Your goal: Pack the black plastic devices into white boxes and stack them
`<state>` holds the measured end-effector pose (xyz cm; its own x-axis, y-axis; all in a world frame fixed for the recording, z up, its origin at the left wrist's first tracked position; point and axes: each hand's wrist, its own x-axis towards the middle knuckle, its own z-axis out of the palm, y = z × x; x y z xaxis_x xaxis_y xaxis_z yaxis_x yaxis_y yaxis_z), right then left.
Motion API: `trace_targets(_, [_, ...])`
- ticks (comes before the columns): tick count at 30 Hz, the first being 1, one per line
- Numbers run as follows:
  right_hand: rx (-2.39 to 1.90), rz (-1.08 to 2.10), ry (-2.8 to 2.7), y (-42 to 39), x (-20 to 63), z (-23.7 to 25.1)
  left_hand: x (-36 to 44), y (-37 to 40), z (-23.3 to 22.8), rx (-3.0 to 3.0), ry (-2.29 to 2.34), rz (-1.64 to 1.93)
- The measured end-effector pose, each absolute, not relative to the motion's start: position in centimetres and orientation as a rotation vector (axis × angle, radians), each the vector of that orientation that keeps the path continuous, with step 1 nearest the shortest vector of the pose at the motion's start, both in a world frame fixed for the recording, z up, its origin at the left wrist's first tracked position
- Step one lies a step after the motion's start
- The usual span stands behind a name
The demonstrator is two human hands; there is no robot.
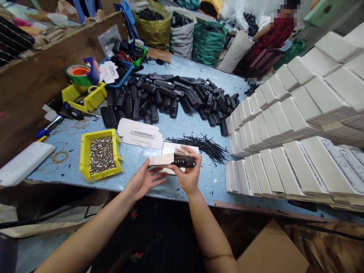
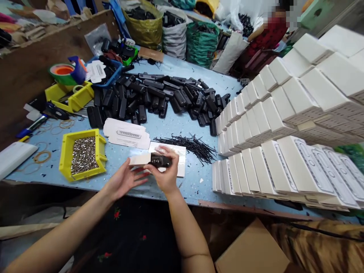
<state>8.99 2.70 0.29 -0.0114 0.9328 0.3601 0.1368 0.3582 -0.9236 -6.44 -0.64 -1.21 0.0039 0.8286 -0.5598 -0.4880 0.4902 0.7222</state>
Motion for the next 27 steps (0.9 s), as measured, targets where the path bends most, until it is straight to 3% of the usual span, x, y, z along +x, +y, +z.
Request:
trace_targets(5, [-0.876, 0.926, -1.838, 2.8, 8.5, -1.0, -9.8, -3.0, -2.9, 1.474, 1.642, 1.016])
trace_targets(7, [-0.839, 0.934, -2.131, 6.0, 8.3, -1.7, -10.2, -3.1, -3.1, 1.567, 1.688, 0.895])
trace_targets(12, [-1.556, 0.727, -2.153, 17.4, 10.6, -3.5, -10.5, -2.6, -3.2, 1.562, 1.801, 0.837])
trace_targets(16, [-1.429, 0.8, -2.29, 21.1, 13.6, -4.3, -10.7, -2.1, -3.3, 1.548, 1.763, 0.869])
trace_targets(22, [-1.333, 0.797, -2.191, 18.3, 15.2, -3.9, -9.3, -0.5, -3.1, 1.549, 1.623, 0.876])
trace_targets(27, [-1.265, 0.865, -1.608, 9.7, 12.2, -2.3, -8.2, 0.4, -3.3, 1.627, 1.518, 0.753])
